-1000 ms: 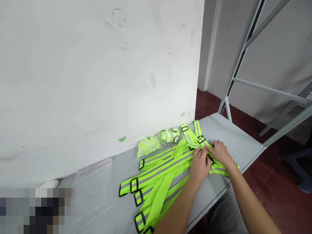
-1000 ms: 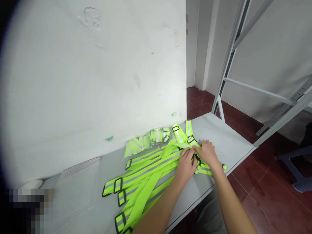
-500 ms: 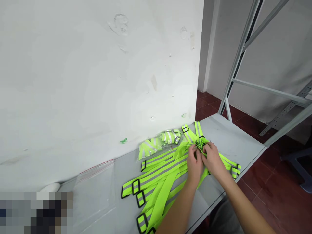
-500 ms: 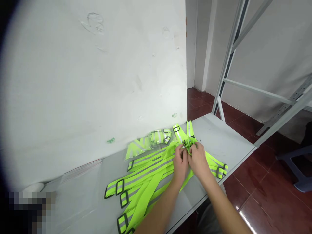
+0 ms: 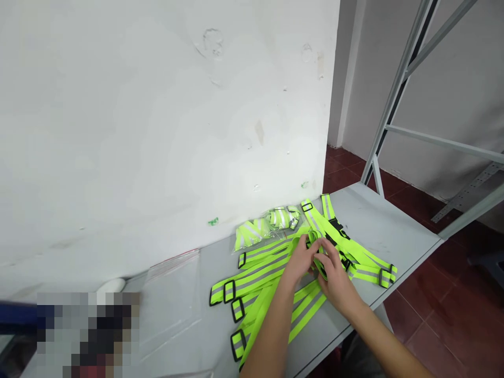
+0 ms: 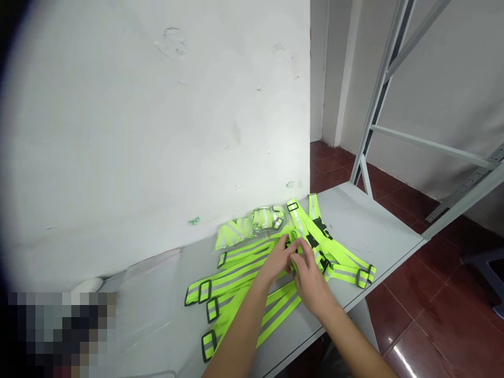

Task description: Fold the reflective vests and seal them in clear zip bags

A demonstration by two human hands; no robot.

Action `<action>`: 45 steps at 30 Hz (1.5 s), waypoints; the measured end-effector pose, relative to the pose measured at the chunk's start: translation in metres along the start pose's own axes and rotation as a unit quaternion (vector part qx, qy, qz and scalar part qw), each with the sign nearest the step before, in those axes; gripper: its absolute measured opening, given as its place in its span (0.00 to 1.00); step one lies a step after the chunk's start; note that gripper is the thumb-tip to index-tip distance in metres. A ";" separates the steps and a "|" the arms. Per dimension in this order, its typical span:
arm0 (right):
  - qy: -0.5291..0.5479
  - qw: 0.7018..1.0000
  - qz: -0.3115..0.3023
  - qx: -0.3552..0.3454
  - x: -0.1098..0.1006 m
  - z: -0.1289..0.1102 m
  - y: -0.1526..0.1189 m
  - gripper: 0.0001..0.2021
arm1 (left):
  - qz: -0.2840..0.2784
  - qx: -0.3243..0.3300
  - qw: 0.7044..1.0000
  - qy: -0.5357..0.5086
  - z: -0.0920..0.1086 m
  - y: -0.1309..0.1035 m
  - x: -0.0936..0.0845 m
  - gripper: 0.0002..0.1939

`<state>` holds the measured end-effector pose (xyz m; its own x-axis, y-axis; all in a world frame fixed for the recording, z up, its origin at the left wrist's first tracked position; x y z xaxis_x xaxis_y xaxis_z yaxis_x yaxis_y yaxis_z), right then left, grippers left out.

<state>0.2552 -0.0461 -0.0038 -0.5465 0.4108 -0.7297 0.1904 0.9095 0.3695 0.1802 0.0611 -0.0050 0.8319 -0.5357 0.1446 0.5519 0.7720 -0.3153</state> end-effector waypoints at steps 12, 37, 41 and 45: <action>-0.071 0.995 0.069 0.031 -0.010 -0.003 -0.005 0.28 | 0.068 0.069 0.995 0.026 0.015 -0.035 0.013 0.24; 0.140 0.984 -0.082 0.069 -0.119 -0.070 0.107 0.22 | -0.035 0.094 0.848 -0.521 -0.026 -0.081 0.111 0.48; 0.341 0.930 -0.100 0.092 -0.127 -0.083 0.090 0.23 | 0.054 0.145 0.876 -0.458 -0.005 -0.072 0.050 0.44; 0.384 0.903 -0.060 0.186 -0.128 -0.071 0.067 0.25 | 0.187 0.207 0.855 -0.438 -0.002 -0.076 -0.023 0.39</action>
<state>0.2802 -0.0425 0.1551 -0.9580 0.2737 -0.0859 0.2754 0.9613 -0.0075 0.1192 0.0135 0.0140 0.5791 0.0973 0.8094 0.0597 0.9851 -0.1611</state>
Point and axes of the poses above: each hand's wrist, its own y-axis towards the middle knuckle, its own x-axis out of the palm, z = x × y, the point moved 3 cm from there along y, towards the middle knuckle, and after that the axes turned 3 degrees about x, right-handed, at the moved point
